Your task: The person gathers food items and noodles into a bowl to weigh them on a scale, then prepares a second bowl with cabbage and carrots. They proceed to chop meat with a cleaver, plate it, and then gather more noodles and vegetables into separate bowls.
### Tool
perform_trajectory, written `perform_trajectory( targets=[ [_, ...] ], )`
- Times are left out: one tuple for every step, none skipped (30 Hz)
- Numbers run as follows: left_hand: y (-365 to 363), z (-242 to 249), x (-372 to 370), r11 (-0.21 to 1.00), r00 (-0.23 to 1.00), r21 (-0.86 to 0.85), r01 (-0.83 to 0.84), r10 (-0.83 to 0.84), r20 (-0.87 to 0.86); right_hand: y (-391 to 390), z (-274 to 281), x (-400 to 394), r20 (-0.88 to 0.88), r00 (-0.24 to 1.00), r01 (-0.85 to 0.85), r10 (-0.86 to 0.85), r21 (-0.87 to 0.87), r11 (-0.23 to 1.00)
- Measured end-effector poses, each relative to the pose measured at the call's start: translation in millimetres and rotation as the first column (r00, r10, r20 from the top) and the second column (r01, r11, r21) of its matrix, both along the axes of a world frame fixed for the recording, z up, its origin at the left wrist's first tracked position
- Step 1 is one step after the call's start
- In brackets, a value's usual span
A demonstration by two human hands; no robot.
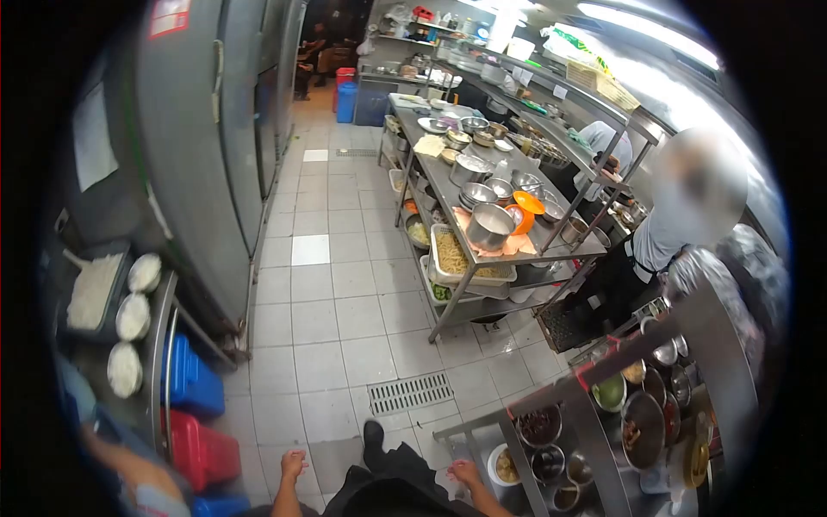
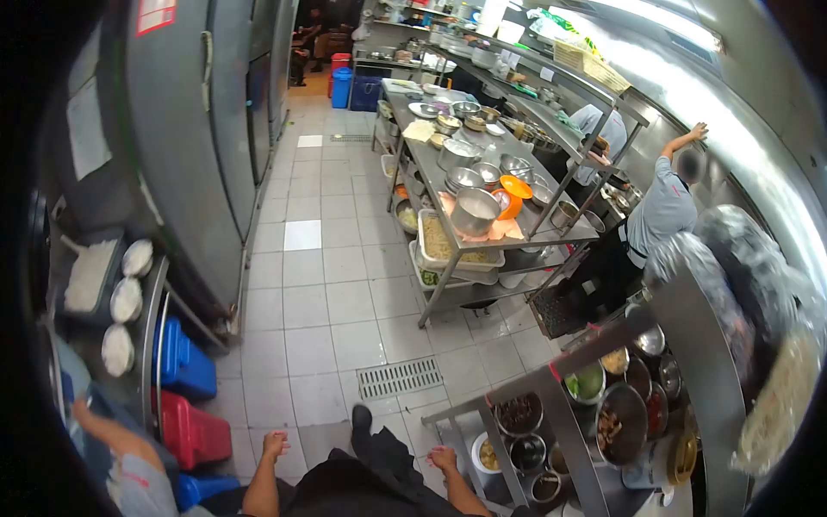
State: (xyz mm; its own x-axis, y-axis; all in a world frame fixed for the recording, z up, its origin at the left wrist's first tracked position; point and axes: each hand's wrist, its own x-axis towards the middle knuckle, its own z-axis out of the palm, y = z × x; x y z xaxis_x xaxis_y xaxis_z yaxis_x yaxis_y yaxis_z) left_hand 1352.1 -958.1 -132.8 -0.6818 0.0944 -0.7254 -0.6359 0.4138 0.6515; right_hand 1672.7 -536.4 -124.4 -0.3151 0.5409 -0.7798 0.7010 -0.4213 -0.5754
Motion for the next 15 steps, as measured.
perform_trajectory(
  targets=[
    [15.2, 1.7, -33.2, 1.000, 1.000, 0.000, 0.009, -0.009, -0.001, 11.6, -4.3, -24.0, -0.018, 0.996, 0.088, -0.088, 0.048, 0.995],
    [29.0, 2.2, -63.3, 0.999, 0.999, -0.023, 0.023, -0.023, -0.029, 32.9, -4.8, -50.3, -0.018, 0.996, 0.093, -0.092, 0.049, 0.995],
    [43.9, 4.3, -92.1, 0.998, 0.998, -0.047, 0.034, -0.037, -0.059, 58.9, -4.9, -80.7, -0.018, 1.000, -0.005, 0.012, 0.336, 0.942],
    [57.8, 8.8, -116.8, 0.996, 0.998, -0.085, 0.014, -0.020, -0.064, 80.8, -4.0, -109.7, 0.009, 0.994, -0.094, 0.109, 0.591, 0.801],
    [68.9, 13.8, -137.7, 0.995, 0.997, -0.094, 0.023, -0.029, -0.068, 119.7, -23.4, -140.7, -0.008, 0.998, -0.046, 0.069, 0.669, 0.741],
    [79.6, 10.5, -157.3, 0.996, 0.999, -0.088, -0.006, 0.002, -0.050, 165.5, -39.1, -175.1, -0.035, 0.999, 0.006, 0.030, 0.744, 0.668],
    [81.1, 8.7, -171.9, 0.995, 0.999, -0.093, -0.030, 0.028, -0.025, 195.9, 23.1, -221.9, 0.081, 0.993, -0.109, 0.086, 0.909, 0.402],
    [81.5, 10.8, -183.0, 0.997, 0.999, -0.067, -0.046, 0.046, -0.008, 241.6, 37.7, -262.5, -0.129, 0.991, 0.101, 0.040, 0.903, 0.417],
    [91.7, 12.3, -198.9, 0.997, 0.998, -0.027, -0.070, 0.070, 0.001, 274.7, 98.4, -310.5, -0.222, 0.973, 0.189, 0.060, 0.920, 0.343],
    [100.9, 14.3, -215.2, 0.998, 0.998, -0.032, -0.062, 0.062, -0.008, 298.3, 169.7, -359.0, -0.358, 0.930, 0.310, 0.081, 0.885, 0.347],
    [107.0, 16.8, -226.8, 0.992, 0.991, -0.015, -0.128, 0.128, 0.034, 341.4, 194.0, -399.2, -0.444, 0.887, 0.388, 0.131, 0.867, 0.313],
    [112.7, 16.8, -236.6, 0.981, 0.978, -0.001, -0.194, 0.194, 0.082, 374.3, 227.0, -435.4, -0.421, 0.901, 0.374, 0.109, 0.878, 0.298],
    [118.1, 12.6, -250.3, 0.982, 0.979, -0.008, -0.186, 0.186, 0.084, 399.5, 263.0, -467.5, -0.420, 0.901, 0.364, 0.108, 0.868, 0.337],
    [125.3, 5.1, -269.6, 0.979, 0.966, -0.033, -0.199, 0.202, 0.164, 433.4, 276.5, -496.6, -0.396, 0.909, 0.346, 0.131, 0.891, 0.293],
    [131.9, -3.2, -287.1, 0.975, 0.944, -0.062, -0.213, 0.221, 0.244, 466.9, 282.6, -519.8, -0.369, 0.917, 0.324, 0.154, 0.912, 0.251]
  ],
)
